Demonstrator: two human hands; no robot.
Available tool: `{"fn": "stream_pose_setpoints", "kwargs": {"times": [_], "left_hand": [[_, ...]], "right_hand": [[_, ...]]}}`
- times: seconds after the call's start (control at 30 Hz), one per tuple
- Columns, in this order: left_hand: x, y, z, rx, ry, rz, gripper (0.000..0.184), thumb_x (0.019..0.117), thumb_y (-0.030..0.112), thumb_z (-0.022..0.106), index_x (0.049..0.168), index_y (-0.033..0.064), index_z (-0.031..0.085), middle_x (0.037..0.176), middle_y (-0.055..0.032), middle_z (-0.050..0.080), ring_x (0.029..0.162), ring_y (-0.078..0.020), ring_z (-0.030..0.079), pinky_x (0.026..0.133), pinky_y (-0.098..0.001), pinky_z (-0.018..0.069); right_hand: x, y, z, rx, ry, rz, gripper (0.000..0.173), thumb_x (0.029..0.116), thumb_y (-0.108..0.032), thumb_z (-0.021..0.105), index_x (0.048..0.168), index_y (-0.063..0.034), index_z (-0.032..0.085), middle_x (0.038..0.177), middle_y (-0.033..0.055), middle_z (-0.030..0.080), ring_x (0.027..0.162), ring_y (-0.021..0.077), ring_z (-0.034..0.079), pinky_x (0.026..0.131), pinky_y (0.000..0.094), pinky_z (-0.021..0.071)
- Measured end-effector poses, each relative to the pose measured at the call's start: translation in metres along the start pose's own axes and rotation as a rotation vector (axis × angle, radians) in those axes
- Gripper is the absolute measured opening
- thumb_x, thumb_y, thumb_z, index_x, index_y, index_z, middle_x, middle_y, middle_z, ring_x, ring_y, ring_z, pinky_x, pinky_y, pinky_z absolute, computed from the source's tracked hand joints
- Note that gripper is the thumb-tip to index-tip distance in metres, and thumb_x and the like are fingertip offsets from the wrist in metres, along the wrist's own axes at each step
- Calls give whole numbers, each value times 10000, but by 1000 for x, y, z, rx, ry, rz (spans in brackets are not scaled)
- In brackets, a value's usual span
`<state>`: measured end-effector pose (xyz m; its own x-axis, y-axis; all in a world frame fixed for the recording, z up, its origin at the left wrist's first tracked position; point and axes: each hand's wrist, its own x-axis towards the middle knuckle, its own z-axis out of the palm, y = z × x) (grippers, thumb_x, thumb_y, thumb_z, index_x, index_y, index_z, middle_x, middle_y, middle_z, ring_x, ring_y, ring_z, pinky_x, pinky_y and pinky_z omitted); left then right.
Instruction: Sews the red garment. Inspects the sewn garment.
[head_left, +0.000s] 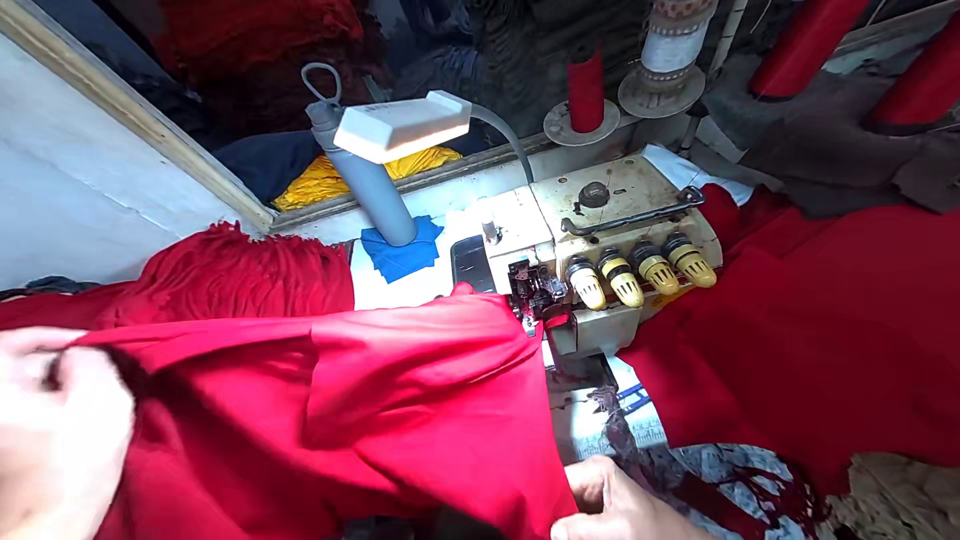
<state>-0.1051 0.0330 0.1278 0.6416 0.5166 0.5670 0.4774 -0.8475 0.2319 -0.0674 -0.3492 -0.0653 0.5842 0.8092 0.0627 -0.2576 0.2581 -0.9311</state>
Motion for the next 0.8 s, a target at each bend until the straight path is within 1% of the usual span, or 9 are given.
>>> {"fn": "stream_pose_setpoints", "kwargs": {"times": [0.07,0.17,0.23,0.3,0.4,0.47,0.53,0.63,0.8], "left_hand": [[7,-15,23,-2,-162,82,304,1047,55,475,1243,-170,535,1161,-449,579,1076,-641,575,916,-752,433],[-32,28,42,-98,-168,288,295,987,73,467,1119,-144,617,1062,-371,645,924,-519,656,805,-644,517],[-80,64,54,-263,-203,429,266,887,99,480,865,-25,715,843,-161,718,745,-243,691,676,-416,563],[-120,76,74,-459,-302,368,229,850,90,512,816,28,730,801,-41,739,727,-64,689,689,-238,575],[-135,67,103,-509,-269,-25,301,946,89,559,1147,-121,633,1104,-227,694,980,-195,702,861,-317,582],[-118,63,113,-519,-399,-341,416,1044,181,540,1373,-73,529,1303,-234,632,1148,-240,639,971,-402,512],[-103,58,117,-568,-547,-454,323,1056,189,553,1271,-39,633,1182,-158,689,1070,-177,640,951,-389,493],[-88,55,116,-585,-664,-378,113,984,10,610,941,-8,714,830,-21,698,767,-43,635,734,-240,520],[-90,66,99,-619,-425,-400,178,1033,60,536,1054,-60,665,855,-78,654,765,-112,594,731,-319,499]], "right_hand": [[-4,19,-8,-354,78,161,134,900,-90,685,828,23,695,775,63,688,745,112,661,705,312,534],[-6,34,-22,-663,104,408,308,973,-185,622,858,99,659,810,234,648,807,353,647,773,540,489],[-14,42,-29,-672,128,352,302,974,-181,601,842,82,672,763,200,646,747,306,641,723,497,495],[-19,43,-33,-616,129,336,286,982,-173,599,866,71,691,767,174,667,734,251,649,710,448,506],[-24,42,-34,-533,121,412,249,992,-152,599,981,63,726,842,176,711,799,239,687,766,452,531],[-26,45,-36,-510,112,407,251,993,-142,596,1003,70,730,858,183,719,812,245,694,777,457,535],[-27,50,-35,-515,113,368,255,985,-141,602,955,81,723,821,182,707,769,237,682,748,446,530],[-24,52,-33,-497,111,372,251,986,-141,604,939,78,717,807,173,696,756,222,668,742,431,519],[-23,60,-30,-457,117,353,239,982,-137,611,944,69,725,816,156,707,767,195,677,752,410,531]]}}
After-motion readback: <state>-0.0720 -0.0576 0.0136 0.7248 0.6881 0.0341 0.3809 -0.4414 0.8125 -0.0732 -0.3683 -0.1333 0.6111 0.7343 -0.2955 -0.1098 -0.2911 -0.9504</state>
